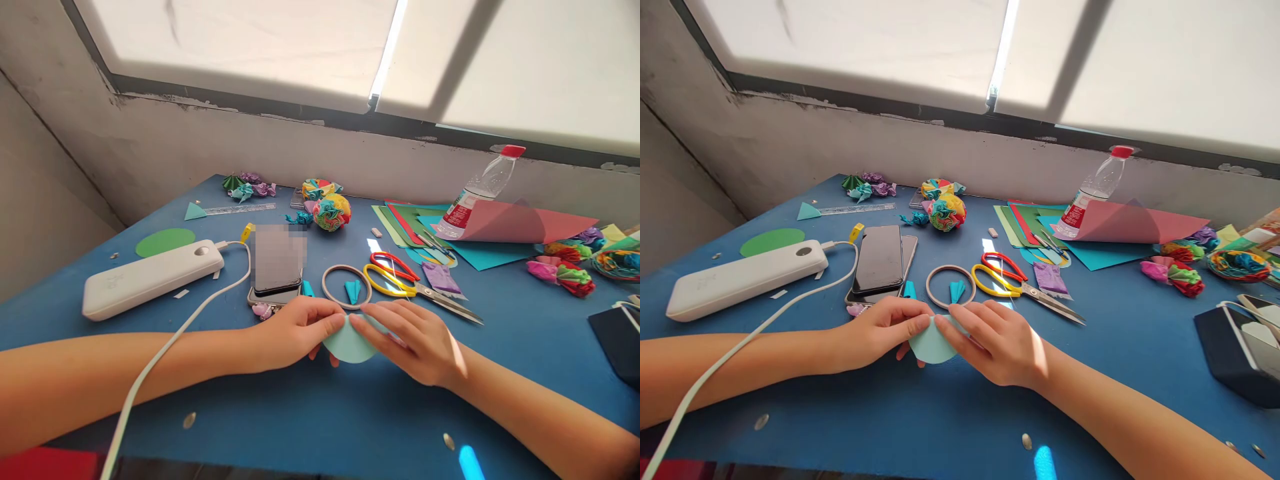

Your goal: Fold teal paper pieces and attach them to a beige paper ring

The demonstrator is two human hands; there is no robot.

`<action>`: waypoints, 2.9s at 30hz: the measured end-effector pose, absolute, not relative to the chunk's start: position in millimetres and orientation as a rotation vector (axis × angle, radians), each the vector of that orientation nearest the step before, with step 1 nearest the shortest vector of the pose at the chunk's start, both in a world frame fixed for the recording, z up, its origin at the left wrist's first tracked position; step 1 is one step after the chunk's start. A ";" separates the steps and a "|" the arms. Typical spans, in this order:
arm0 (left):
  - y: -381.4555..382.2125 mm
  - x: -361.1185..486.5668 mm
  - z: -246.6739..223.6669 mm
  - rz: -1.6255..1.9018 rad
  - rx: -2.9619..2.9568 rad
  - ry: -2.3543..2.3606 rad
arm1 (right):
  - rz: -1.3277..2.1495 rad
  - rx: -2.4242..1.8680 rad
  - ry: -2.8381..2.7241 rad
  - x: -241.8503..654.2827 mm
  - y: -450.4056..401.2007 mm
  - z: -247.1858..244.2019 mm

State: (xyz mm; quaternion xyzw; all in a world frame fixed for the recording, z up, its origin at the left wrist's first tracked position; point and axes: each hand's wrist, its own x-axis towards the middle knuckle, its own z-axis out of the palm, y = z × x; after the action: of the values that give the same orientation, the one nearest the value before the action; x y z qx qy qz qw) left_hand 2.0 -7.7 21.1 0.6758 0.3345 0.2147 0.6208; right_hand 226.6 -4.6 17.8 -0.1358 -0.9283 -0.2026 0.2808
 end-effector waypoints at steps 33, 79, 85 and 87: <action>-26.9 5.7 23.9 0.445 1.665 0.716 | -0.834 -0.283 -2.461 215.3 -27.9 24.9; -28.5 4.5 15.9 0.680 2.176 0.881 | 0.749 -1.034 -1.976 200.6 -30.9 16.3; -25.8 5.4 12.2 0.659 2.069 0.876 | 0.763 -0.978 -2.025 201.4 -32.6 18.6; -26.0 5.5 14.4 0.630 2.046 0.902 | 0.785 -0.952 -2.033 202.2 -32.3 19.6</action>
State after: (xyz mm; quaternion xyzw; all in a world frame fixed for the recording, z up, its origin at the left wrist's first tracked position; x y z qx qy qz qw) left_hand 5.5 -26.0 14.4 0.8080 0.3562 0.2489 0.3978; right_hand 202.2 -32.3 19.6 -0.3716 -0.7934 0.3063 0.3724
